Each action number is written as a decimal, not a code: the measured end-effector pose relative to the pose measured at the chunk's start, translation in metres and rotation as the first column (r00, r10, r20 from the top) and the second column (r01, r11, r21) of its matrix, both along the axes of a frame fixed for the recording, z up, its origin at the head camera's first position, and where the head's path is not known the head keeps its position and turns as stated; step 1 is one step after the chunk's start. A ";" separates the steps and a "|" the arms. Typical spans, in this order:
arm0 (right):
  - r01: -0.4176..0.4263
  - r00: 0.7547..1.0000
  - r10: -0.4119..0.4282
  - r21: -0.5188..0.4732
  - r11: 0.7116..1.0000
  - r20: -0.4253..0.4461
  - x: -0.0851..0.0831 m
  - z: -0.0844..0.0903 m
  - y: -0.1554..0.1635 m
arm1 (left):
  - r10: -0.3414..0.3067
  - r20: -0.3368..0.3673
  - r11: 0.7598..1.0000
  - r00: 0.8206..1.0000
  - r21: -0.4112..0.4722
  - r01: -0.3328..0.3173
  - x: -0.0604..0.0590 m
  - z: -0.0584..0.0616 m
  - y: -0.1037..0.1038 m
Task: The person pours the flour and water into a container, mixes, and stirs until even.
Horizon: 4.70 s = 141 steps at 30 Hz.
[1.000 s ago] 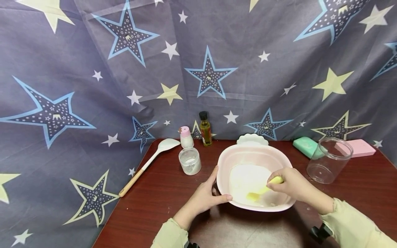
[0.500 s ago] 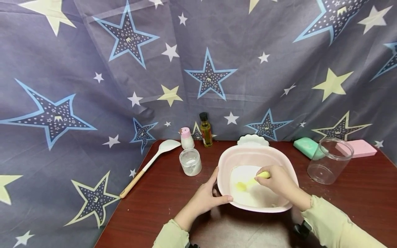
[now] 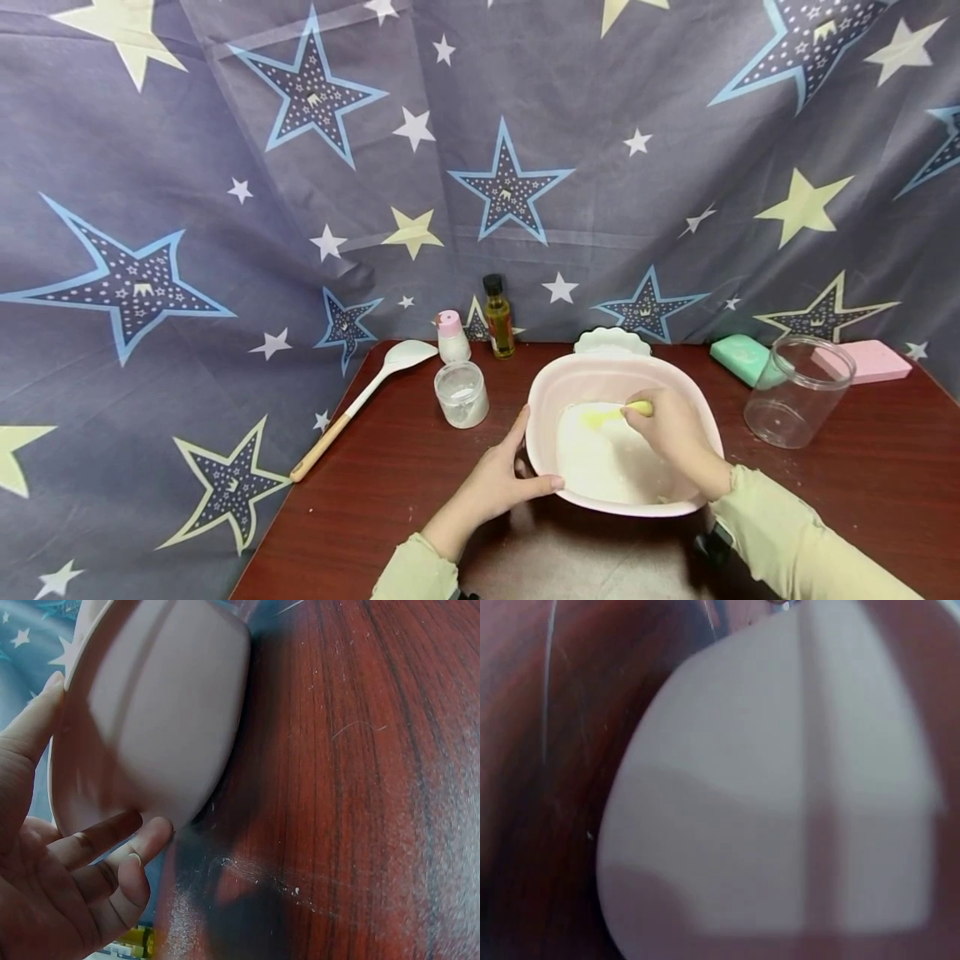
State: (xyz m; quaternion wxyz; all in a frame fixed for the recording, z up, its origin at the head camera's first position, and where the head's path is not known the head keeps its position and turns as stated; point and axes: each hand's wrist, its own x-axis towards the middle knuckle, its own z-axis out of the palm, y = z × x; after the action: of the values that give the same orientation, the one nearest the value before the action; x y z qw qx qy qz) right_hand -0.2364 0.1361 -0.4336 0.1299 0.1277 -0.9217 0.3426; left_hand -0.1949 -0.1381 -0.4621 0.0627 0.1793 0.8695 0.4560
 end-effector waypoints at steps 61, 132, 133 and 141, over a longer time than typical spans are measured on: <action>-0.374 0.927 0.373 0.020 0.927 0.045 0.033 0.014 0.018 | 0.008 0.000 1.000 1.000 -0.017 -0.008 0.000 0.002 -0.001; -0.479 0.873 0.467 0.066 0.875 0.141 0.034 0.030 0.035 | 0.009 0.016 1.000 1.000 -0.023 -0.008 0.000 0.003 0.001; -0.478 0.873 0.468 0.057 0.876 0.135 0.034 0.029 0.032 | 0.007 0.016 1.000 1.000 -0.018 -0.007 0.000 0.003 0.001; -0.422 0.905 0.420 0.013 0.907 0.061 0.028 0.015 0.011 | 0.012 0.032 1.000 0.999 -0.003 -0.012 0.000 0.002 0.001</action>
State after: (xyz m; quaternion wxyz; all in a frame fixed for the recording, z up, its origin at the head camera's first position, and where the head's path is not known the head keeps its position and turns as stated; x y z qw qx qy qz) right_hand -0.2088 0.1471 -0.4183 0.0252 0.3156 -0.8801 0.3538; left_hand -0.1946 -0.1369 -0.4599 0.0743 0.1668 0.8701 0.4579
